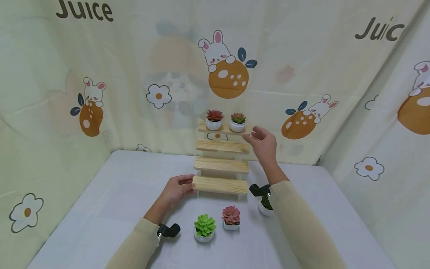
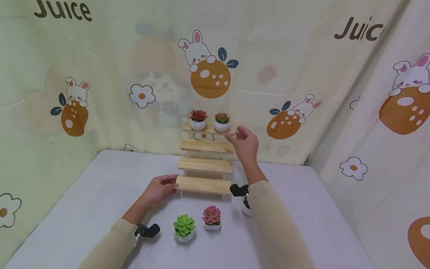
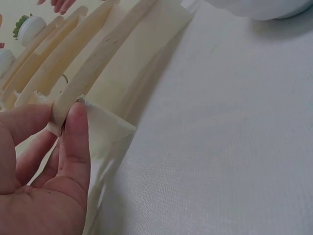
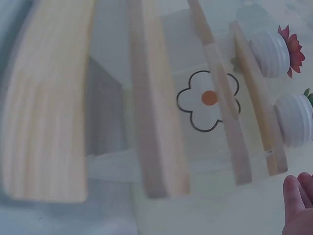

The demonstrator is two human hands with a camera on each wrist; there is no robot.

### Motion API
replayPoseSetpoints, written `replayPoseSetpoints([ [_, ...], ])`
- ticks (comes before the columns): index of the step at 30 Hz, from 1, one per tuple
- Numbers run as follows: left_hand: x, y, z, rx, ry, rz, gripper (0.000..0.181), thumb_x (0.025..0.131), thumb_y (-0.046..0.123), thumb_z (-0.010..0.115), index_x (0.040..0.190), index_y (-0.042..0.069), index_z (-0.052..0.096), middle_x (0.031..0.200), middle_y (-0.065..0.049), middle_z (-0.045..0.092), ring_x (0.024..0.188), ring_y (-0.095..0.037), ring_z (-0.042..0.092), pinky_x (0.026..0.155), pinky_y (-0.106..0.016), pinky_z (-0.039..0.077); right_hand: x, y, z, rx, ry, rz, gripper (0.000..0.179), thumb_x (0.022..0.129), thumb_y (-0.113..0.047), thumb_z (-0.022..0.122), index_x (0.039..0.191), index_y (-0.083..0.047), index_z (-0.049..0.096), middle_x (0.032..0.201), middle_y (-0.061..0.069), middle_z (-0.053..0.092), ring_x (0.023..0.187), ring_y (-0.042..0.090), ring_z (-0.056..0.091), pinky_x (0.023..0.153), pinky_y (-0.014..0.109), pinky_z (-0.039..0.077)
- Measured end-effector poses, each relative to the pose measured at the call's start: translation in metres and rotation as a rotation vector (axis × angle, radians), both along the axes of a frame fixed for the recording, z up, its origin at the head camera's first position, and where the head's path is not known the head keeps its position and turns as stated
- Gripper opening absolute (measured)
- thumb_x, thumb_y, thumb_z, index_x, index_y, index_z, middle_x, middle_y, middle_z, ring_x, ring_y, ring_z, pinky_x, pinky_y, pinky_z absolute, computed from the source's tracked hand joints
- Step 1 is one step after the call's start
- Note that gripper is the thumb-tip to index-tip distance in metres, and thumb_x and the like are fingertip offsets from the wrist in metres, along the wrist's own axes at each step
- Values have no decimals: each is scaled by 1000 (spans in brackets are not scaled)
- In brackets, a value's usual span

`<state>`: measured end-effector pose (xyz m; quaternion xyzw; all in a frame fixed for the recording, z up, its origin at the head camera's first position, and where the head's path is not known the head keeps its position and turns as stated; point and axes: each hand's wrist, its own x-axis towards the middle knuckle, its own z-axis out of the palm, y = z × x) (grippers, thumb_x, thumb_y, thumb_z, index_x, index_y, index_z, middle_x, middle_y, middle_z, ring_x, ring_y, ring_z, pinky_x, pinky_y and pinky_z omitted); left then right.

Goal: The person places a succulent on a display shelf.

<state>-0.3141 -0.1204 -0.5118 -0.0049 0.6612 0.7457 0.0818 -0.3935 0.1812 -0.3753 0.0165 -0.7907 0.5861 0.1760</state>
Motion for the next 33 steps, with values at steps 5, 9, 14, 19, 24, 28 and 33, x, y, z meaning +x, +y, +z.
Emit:
replayPoseSetpoints([
  [5,-1,-1,-2,16,-5,6,44,94,-9,64,137,-8,58,123,-24,65,93,-19,70,85,-32,65,16,15,-14,-16,-36,8,69,87,-37,83,144,-7,58,144,14,62,131,25,61,111,39,53],
  [9,-2,-1,-2,22,-1,7,44,94,-9,64,137,-9,58,123,-25,65,93,-19,70,86,-33,65,28,27,-26,3,-73,12,67,87,-40,82,144,-11,59,142,9,64,130,22,62,109,34,54],
  [14,-1,-2,-2,20,2,0,44,94,-10,63,138,-10,57,124,-25,64,94,-18,70,87,-34,65,47,42,-43,23,-120,59,67,87,-41,81,143,-12,59,143,8,63,133,23,59,98,16,56],
  [19,-1,-2,0,19,5,-2,44,94,-9,63,137,-10,57,124,-25,64,94,-19,70,87,-34,65,70,57,-57,118,-178,82,69,87,-47,80,144,-14,59,144,6,62,135,23,57,100,14,54],
  [24,-1,-1,0,41,9,2,44,93,-11,62,137,-11,57,122,-25,65,92,-18,69,83,-30,65,94,78,-72,172,-237,103,73,86,-49,80,145,-12,57,147,9,59,139,28,54,97,4,48],
  [28,-1,0,-1,53,6,3,44,93,-12,62,137,-12,56,121,-24,65,90,-18,69,81,-28,65,116,92,-84,170,-279,117,72,88,-44,80,146,-10,55,151,12,56,141,30,51,93,-2,44],
  [33,0,1,-1,47,-5,5,44,93,-12,62,136,-10,58,120,-22,65,91,-18,69,81,-28,65,136,104,-100,152,-315,150,77,86,-42,82,149,-10,52,154,14,52,143,31,49,95,1,47],
])
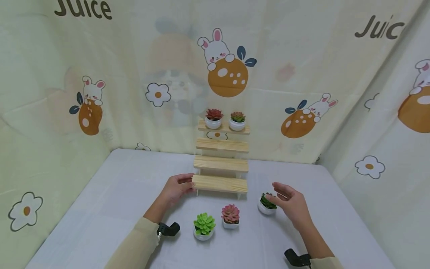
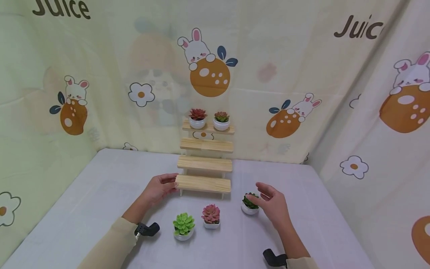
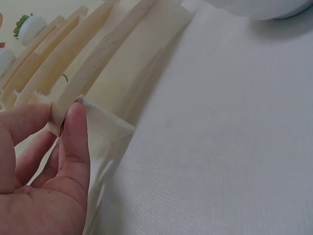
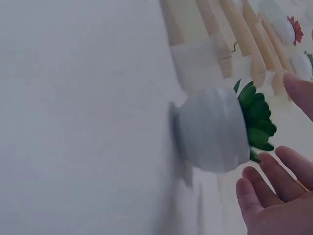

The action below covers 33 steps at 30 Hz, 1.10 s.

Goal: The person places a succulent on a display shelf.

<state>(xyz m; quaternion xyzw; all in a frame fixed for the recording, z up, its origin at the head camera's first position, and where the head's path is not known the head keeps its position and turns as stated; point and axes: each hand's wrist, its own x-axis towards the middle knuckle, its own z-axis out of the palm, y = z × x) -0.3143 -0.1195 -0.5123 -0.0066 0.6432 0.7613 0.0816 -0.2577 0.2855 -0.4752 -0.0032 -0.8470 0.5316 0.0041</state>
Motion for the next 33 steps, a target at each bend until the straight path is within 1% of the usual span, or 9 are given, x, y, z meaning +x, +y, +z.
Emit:
replayPoseSetpoints([
  [3,0,0,0,-10,0,3,43,93,-11,63,137,-9,58,121,-23,65,92,-17,69,83,-30,65,7,4,-9,-12,-24,19,79,86,-37,84,150,-7,49,155,15,51,143,30,49,97,6,50],
  [7,0,-1,0,-18,-5,5,43,94,-10,63,137,-9,58,123,-24,65,92,-17,70,84,-31,65,12,8,-18,-15,-56,46,84,85,-30,85,154,-6,43,155,15,50,142,29,49,105,16,52],
  [10,0,-1,0,-16,-12,5,44,93,-10,63,137,-8,58,122,-23,65,91,-17,70,83,-30,65,15,9,-22,-12,-80,63,88,85,-29,85,156,-6,39,156,17,48,142,32,49,109,26,52],
  [13,0,0,0,-10,-13,6,44,93,-11,63,137,-9,58,122,-23,65,92,-18,70,83,-29,65,16,10,-24,-15,-104,67,89,85,-29,85,156,-6,38,157,19,46,143,36,48,111,29,52],
  [16,0,0,0,-8,-11,5,45,93,-11,63,137,-10,57,122,-23,65,92,-19,70,82,-29,66,17,10,-26,-28,-121,57,87,85,-29,85,155,-5,39,156,23,46,141,38,50,107,27,54],
  [20,0,0,0,-10,-15,5,45,93,-10,63,138,-9,57,122,-23,65,92,-19,70,82,-28,65,17,9,-28,-54,-136,42,85,84,-25,86,153,-3,42,153,25,49,137,37,54,100,20,56],
  [22,0,0,0,-11,-15,10,45,93,-11,63,137,-9,58,122,-22,65,92,-18,70,81,-28,65,16,7,-29,-54,-132,42,86,83,-24,87,153,-1,42,153,26,49,137,37,55,100,19,56],
  [29,1,0,0,19,10,-6,45,93,-12,62,138,-10,56,121,-23,66,92,-17,70,79,-27,65,13,2,-31,28,-116,18,87,81,-27,89,151,1,45,150,26,53,136,36,56,103,25,56],
  [33,1,0,-1,12,6,-10,45,94,-11,62,138,-9,57,121,-22,66,92,-16,70,79,-27,65,13,2,-33,37,-115,12,84,82,-27,88,150,0,46,148,25,54,135,35,58,102,22,56],
])
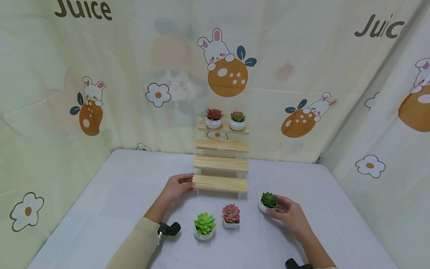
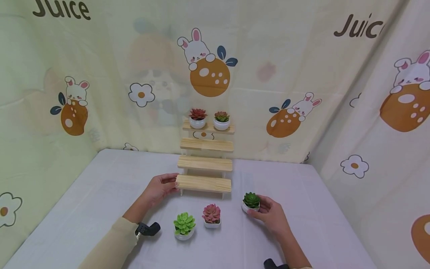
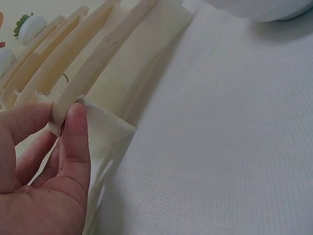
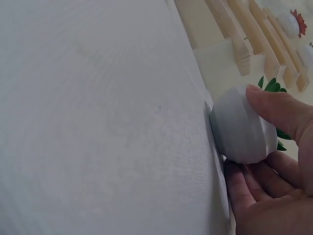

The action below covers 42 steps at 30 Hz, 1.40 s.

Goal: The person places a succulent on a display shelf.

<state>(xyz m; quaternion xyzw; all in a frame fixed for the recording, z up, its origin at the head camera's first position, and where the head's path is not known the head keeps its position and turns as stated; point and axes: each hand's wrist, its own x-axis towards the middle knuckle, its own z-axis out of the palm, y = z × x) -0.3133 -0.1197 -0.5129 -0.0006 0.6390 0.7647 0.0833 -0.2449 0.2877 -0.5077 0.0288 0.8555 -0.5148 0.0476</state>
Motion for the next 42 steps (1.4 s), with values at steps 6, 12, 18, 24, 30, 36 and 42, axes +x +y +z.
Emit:
replayPoseSetpoints([
  [6,0,0,-2,-6,4,1,44,94,-10,62,138,-10,57,122,-23,66,92,-17,70,81,-29,65,0,0,-2,-1,5,-2,82,82,-28,88,149,-1,49,147,24,56,132,33,59,98,17,55],
  [12,-1,-1,-3,-6,-5,-1,45,94,-9,63,139,-9,56,124,-24,66,94,-18,70,84,-30,65,-2,-4,-1,26,18,-16,81,81,-30,89,147,-2,52,144,23,59,127,31,63,97,21,58],
  [18,-2,-1,-3,-3,-3,-10,45,94,-10,62,139,-10,56,125,-25,65,95,-18,70,87,-33,65,-7,-9,0,-17,26,-42,80,79,-30,90,146,-4,54,144,20,60,122,25,67,91,15,56],
  [24,-2,-1,-2,5,-1,-9,45,94,-11,62,139,-10,56,125,-24,66,94,-17,70,85,-31,65,-11,-16,4,-96,45,-28,78,79,-26,90,146,-5,54,145,20,59,115,11,69,87,11,55],
  [30,-1,-1,-1,7,-2,-4,45,94,-11,62,138,-10,56,124,-24,66,94,-17,70,82,-28,65,-16,-20,16,-101,90,-13,75,81,-25,89,145,-5,55,142,20,61,107,1,69,85,12,56],
  [36,0,1,-1,8,-3,3,45,94,-11,62,138,-10,57,124,-24,66,93,-18,70,81,-29,65,-19,-24,37,-106,101,-6,74,83,-25,87,146,-7,54,142,19,61,103,1,69,85,13,56],
  [42,1,1,2,7,-14,7,45,94,-10,62,139,-10,56,124,-24,66,92,-17,70,80,-28,65,-27,-29,55,-74,91,4,75,84,-32,86,148,-13,54,149,13,56,113,12,70,99,29,60],
])
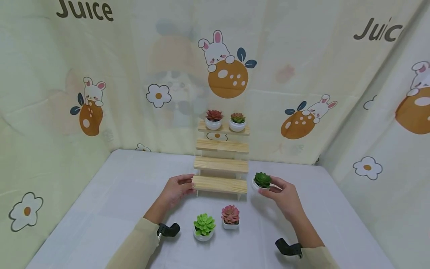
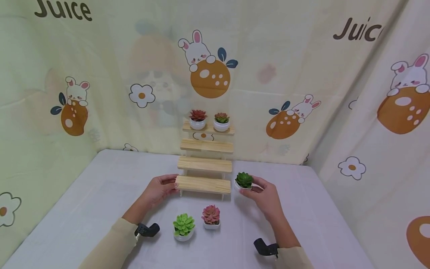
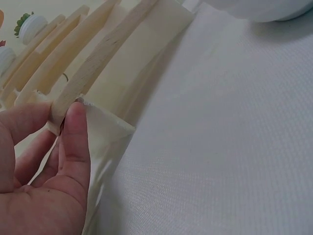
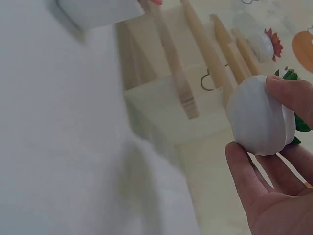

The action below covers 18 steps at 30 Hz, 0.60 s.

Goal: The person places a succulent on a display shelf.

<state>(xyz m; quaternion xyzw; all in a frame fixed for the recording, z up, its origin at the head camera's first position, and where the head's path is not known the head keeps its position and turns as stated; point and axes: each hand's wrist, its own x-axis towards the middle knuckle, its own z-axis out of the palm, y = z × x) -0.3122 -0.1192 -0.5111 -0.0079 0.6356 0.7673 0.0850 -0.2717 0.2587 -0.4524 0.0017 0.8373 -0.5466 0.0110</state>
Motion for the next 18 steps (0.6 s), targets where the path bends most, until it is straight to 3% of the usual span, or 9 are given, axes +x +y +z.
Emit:
replayPoseSetpoints([
  [3,1,0,1,0,1,-3,46,94,-11,62,139,-10,56,124,-24,66,92,-17,70,80,-27,65,-4,-5,6,-7,16,15,76,83,-33,87,148,-13,54,149,13,56,115,14,70,102,34,59],
  [9,0,-1,0,1,4,-8,45,94,-10,62,139,-10,56,124,-24,66,92,-17,70,82,-29,65,-11,-18,17,-36,40,56,74,82,-31,88,147,-11,56,148,14,57,108,10,70,95,22,58],
  [18,-1,-1,-1,10,4,-11,46,94,-10,62,139,-10,56,123,-23,66,91,-16,70,80,-28,65,-18,-38,31,-50,60,64,69,84,-32,86,145,-16,59,147,11,58,111,20,67,96,26,56],
])
